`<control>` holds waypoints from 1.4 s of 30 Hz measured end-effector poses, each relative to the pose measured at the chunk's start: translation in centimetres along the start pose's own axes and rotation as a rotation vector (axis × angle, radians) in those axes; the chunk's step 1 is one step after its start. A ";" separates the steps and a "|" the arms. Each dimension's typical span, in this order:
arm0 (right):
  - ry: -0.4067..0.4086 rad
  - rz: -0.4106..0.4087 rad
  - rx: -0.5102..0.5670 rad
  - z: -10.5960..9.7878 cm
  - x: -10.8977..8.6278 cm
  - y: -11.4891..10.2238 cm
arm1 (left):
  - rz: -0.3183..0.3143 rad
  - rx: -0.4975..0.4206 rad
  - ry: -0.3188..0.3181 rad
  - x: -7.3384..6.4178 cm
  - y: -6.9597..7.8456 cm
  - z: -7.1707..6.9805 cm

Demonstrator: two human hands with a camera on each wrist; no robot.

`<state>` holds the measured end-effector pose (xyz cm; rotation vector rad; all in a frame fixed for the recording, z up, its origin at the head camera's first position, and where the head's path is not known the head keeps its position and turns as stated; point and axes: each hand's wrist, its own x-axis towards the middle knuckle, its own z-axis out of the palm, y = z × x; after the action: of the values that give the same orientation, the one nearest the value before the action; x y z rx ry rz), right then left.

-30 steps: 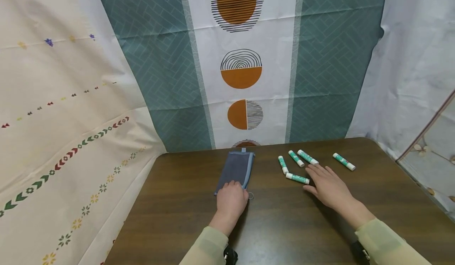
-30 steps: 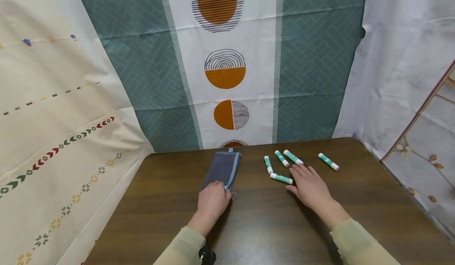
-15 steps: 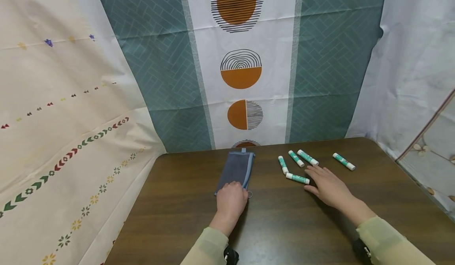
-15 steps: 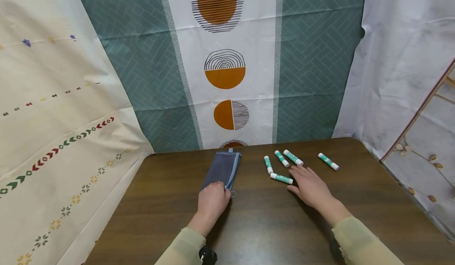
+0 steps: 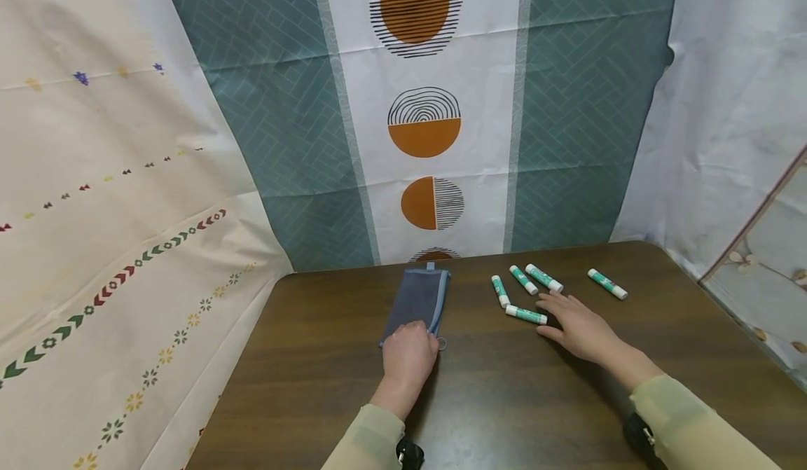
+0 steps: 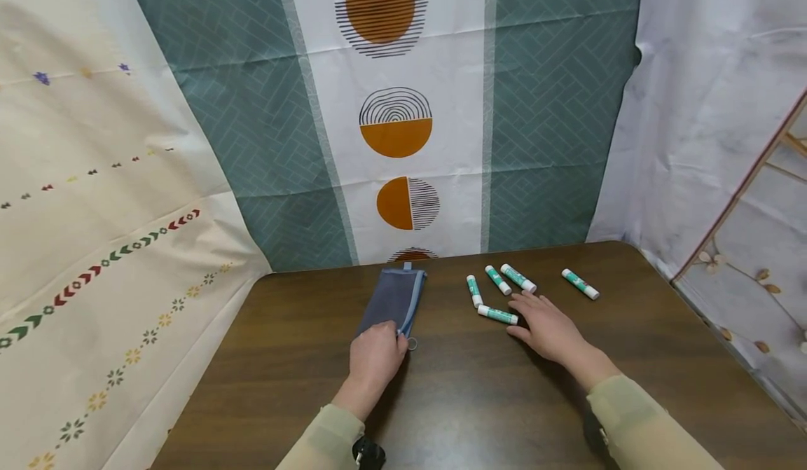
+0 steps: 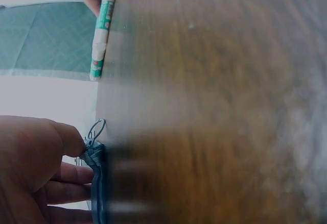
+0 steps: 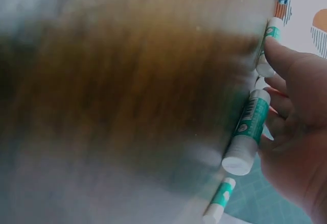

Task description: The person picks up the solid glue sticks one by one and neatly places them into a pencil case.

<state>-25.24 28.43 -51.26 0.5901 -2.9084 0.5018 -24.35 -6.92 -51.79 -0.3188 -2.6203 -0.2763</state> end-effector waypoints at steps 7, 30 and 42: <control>-0.012 0.019 0.080 -0.1 0.3 0.6 | -0.002 -0.001 0.004 0.0 0.0 0.0; 0.004 0.021 0.050 0.1 0.4 1.1 | -0.001 -0.004 0.008 -0.1 0.2 -0.3; 0.024 0.024 0.041 0.1 0.8 1.4 | -0.024 -0.016 -0.003 -0.1 0.2 -0.2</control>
<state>-26.54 29.32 -51.65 0.5512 -2.8919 0.5693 -24.16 -6.82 -51.68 -0.2942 -2.6274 -0.3057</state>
